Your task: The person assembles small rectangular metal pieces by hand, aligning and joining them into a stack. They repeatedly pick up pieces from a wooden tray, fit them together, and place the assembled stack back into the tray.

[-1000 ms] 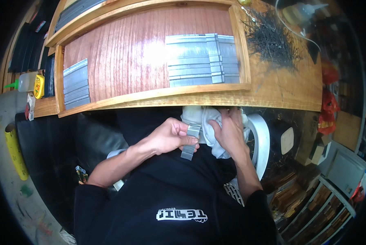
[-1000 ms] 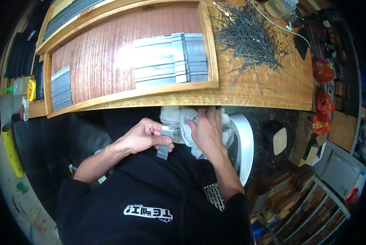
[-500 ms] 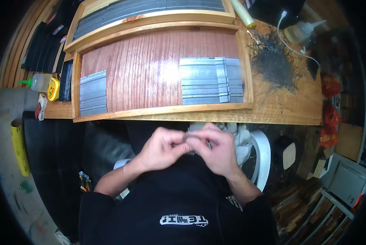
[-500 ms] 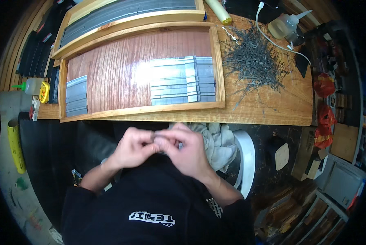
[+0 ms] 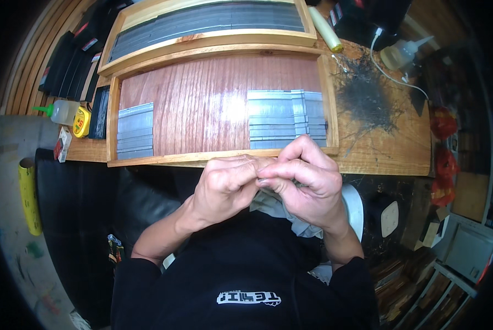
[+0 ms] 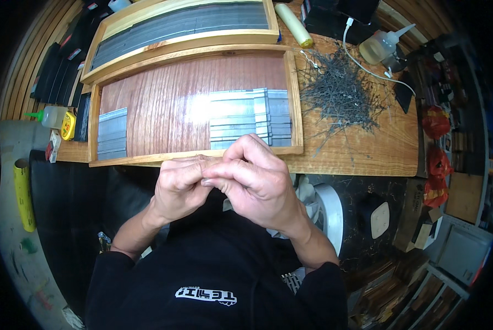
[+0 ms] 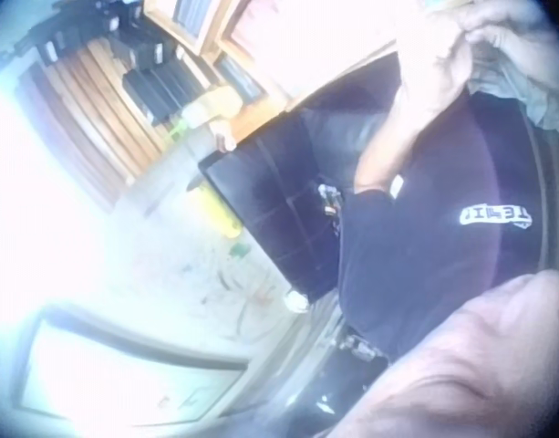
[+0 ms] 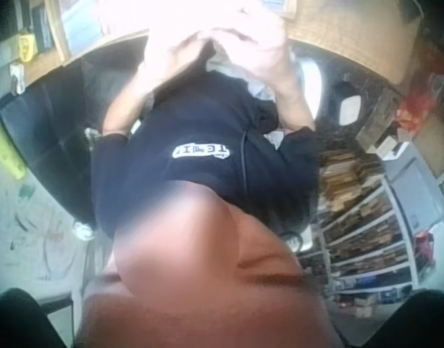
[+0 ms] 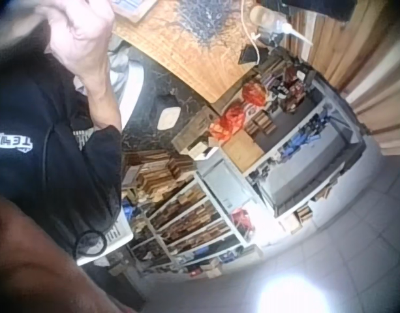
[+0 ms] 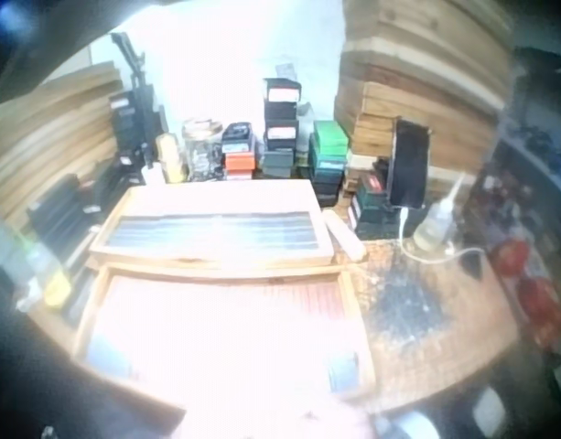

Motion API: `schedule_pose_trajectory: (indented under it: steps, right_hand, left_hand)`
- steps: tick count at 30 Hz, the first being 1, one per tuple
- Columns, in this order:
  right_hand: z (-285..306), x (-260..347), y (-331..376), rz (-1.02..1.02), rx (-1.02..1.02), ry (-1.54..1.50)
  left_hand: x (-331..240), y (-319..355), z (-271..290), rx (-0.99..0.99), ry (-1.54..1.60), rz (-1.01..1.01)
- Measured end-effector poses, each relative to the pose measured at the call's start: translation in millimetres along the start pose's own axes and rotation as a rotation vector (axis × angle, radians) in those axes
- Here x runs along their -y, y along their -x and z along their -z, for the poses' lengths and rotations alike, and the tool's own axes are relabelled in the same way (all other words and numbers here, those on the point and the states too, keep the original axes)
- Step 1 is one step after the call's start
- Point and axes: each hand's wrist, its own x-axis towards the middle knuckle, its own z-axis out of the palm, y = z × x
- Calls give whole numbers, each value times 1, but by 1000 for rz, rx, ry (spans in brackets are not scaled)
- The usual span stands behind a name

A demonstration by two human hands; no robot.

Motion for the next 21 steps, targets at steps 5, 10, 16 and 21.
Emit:
schedule_pose_trajectory:
  steps: [5,10,16,21]
  right_hand:
    - [-11,-6,28,-121,89,-217]
    - [-29,-21,58,-340,208,-279]
    - [-38,-30,71,-482,240,-342]
    - [-39,-31,71,-452,225,-306]
  left_hand:
    - [-17,36,4,77,88,211]
    - [-13,85,-7,59,96,422]
    - [-5,109,-16,36,122,508]
    - [2,113,-20,22,131,467]
